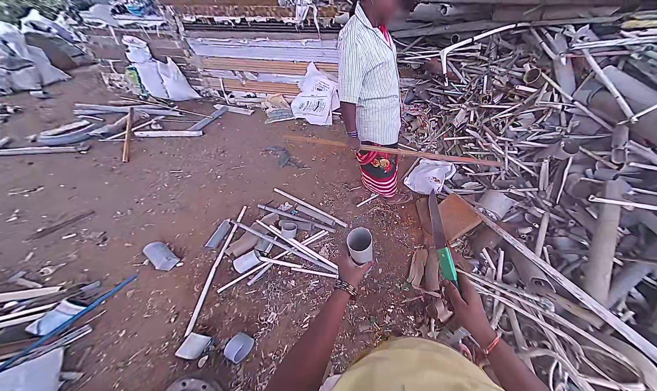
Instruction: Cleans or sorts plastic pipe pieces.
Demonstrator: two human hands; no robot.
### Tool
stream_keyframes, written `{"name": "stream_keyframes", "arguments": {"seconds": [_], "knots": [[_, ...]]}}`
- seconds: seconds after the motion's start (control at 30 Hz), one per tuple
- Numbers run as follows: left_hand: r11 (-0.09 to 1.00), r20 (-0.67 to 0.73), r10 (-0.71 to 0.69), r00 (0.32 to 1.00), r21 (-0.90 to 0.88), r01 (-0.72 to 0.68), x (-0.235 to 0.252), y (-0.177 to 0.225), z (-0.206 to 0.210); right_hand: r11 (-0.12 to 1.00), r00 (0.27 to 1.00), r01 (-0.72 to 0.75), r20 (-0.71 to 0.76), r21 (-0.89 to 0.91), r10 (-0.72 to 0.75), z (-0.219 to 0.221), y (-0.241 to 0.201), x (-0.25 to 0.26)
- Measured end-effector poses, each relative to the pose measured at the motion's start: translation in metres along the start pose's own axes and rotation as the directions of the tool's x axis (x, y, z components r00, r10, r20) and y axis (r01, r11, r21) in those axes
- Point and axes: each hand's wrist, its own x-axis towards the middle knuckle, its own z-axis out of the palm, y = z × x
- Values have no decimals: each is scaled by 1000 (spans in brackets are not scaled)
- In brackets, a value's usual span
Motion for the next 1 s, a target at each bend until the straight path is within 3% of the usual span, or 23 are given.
{"name": "stream_keyframes", "arguments": {"seconds": [0.07,0.2,0.3,0.37,0.5,0.6,0.7,0.77,0.87,0.93,1.0], "knots": [[997,26,2,1000,72,-3,3,-3,-6,998,999,46,-14,-39,-46,-19,-6,-9],[922,103,-34,994,387,-9,8,-2,-19,955,977,213,26,-204,-212,-53,-19,-23],[804,196,-123,973,594,-18,9,-1,-25,831,921,382,98,-404,-376,-71,-33,-28],[738,254,-177,951,673,-43,7,-1,-27,751,901,426,161,-504,-403,-75,-42,-28],[659,393,-150,907,724,-205,3,6,-24,666,918,397,255,-632,-305,-73,-60,-24],[602,567,-108,817,691,-400,-1,20,-10,669,921,376,336,-641,-196,-71,-60,-14],[572,707,74,703,547,-611,-13,31,14,654,933,347,320,-672,-167,-56,-51,4],[565,699,151,699,519,-641,-17,34,25,679,945,319,274,-661,-178,-40,-39,13],[567,668,136,731,553,-610,-13,34,26,777,892,262,452,-572,32,-34,-36,26],[568,678,180,713,520,-638,-19,27,22,799,836,295,546,-524,50,-42,-35,34],[564,650,318,690,455,-689,-26,14,19,786,860,277,507,-552,53,-50,-34,45]]}}
